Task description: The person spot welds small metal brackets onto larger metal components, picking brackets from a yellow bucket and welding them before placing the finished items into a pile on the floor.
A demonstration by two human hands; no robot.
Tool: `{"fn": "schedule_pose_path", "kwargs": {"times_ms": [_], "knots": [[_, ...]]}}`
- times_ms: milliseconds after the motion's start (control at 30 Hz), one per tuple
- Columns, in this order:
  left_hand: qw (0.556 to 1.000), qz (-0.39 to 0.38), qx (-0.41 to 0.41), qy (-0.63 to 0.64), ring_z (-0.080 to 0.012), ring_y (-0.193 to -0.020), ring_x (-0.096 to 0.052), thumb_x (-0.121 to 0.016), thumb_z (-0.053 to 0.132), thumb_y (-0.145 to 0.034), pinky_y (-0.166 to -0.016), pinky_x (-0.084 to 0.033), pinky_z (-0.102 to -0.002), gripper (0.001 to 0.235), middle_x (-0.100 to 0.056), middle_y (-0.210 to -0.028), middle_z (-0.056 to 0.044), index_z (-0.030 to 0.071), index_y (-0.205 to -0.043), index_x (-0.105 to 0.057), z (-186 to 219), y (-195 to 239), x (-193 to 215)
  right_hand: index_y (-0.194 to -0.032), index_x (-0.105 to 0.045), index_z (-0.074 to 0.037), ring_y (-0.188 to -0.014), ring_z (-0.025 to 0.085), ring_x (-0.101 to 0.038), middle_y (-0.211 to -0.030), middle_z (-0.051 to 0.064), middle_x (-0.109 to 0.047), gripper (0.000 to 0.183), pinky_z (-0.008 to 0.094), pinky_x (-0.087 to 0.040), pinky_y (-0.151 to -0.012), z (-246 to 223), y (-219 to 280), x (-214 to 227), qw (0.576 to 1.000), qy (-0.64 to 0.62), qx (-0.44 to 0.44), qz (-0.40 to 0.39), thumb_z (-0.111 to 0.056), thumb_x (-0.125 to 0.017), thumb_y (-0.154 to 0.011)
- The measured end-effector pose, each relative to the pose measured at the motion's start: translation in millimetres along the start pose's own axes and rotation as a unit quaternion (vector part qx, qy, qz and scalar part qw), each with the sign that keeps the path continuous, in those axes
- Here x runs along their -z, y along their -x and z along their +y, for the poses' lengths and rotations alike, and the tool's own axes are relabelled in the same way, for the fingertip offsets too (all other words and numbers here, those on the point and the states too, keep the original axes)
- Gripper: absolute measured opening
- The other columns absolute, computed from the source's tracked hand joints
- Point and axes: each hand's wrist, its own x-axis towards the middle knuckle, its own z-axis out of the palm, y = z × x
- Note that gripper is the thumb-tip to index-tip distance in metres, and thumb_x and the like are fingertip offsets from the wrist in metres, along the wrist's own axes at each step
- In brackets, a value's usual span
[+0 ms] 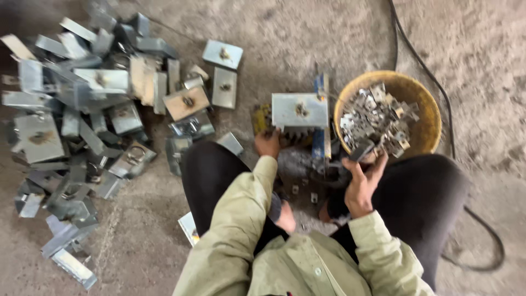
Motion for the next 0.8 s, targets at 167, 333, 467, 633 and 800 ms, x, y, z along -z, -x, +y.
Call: {"fn": "schedule_pose_path", "kwargs": {"times_ms": [167, 333, 467, 633, 800], "knots": [[0.995, 0.024, -0.054, -0.085, -0.0198, -0.071, -0.074, -0.079, 0.017, -0.087, -0.062, -0.060, -0.035, 0.024, -0.078, -0.085, -0.014, -0.005, -0.096, -0.073, -18.1, -7.5, 19.4, -0.151, -0.034, -0.003, -0.101, 0.017, -0.056, -0.119, 0.006, -0.055, 0.084, 0.030, -0.052, -0.086, 3.8, 0.8, 4.3, 0.999, 0.051, -0.006, -0.016, 0.007, -0.072, -0.077], [0.977, 0.065, -0.101, -0.176, -0.0190, -0.071, -0.074, -0.082, 0.025, -0.086, -0.068, -0.057, -0.033, 0.030, -0.078, -0.084, -0.015, -0.004, -0.096, -0.076, -9.1, -8.7, 14.5, -0.149, -0.034, 0.001, -0.098, 0.017, -0.056, -0.115, 0.009, -0.054, 0.086, 0.032, -0.053, -0.083, 7.8, 6.2, -5.0, 0.990, 0.124, -0.012, -0.058, 0.000, -0.077, -0.076], [0.982, 0.001, -0.075, -0.171, -0.0227, -0.074, -0.076, -0.076, 0.029, -0.089, -0.070, -0.058, -0.037, 0.030, -0.079, -0.084, -0.014, 0.001, -0.098, -0.075, -4.5, -11.1, 16.2, -0.148, -0.032, 0.000, -0.090, 0.020, -0.059, -0.109, 0.011, -0.055, 0.091, 0.034, -0.055, -0.079, 1.5, 18.5, -15.4, 0.972, 0.215, -0.034, -0.090, -0.008, -0.080, -0.071], [0.930, 0.024, -0.153, -0.333, -0.0316, -0.078, -0.073, -0.072, 0.028, -0.089, -0.074, -0.055, -0.041, 0.026, -0.076, -0.086, -0.017, 0.004, -0.098, -0.077, 14.4, -1.8, 15.8, -0.145, -0.031, 0.003, -0.097, 0.025, -0.064, -0.113, 0.016, -0.060, 0.097, 0.040, -0.056, -0.089, -4.0, 28.3, -23.5, 0.940, 0.317, 0.008, -0.128, -0.015, -0.087, -0.069], [0.938, 0.010, -0.157, -0.310, -0.0318, -0.077, -0.075, -0.073, 0.028, -0.086, -0.074, -0.056, -0.041, 0.027, -0.076, -0.083, -0.017, 0.002, -0.095, -0.077, 30.2, 3.7, 16.0, -0.144, -0.032, 0.003, -0.098, 0.034, -0.071, -0.111, 0.023, -0.067, 0.101, 0.044, -0.056, -0.092, 3.4, 33.0, -19.3, 0.902, 0.404, 0.021, -0.152, -0.022, -0.089, -0.065]]}}
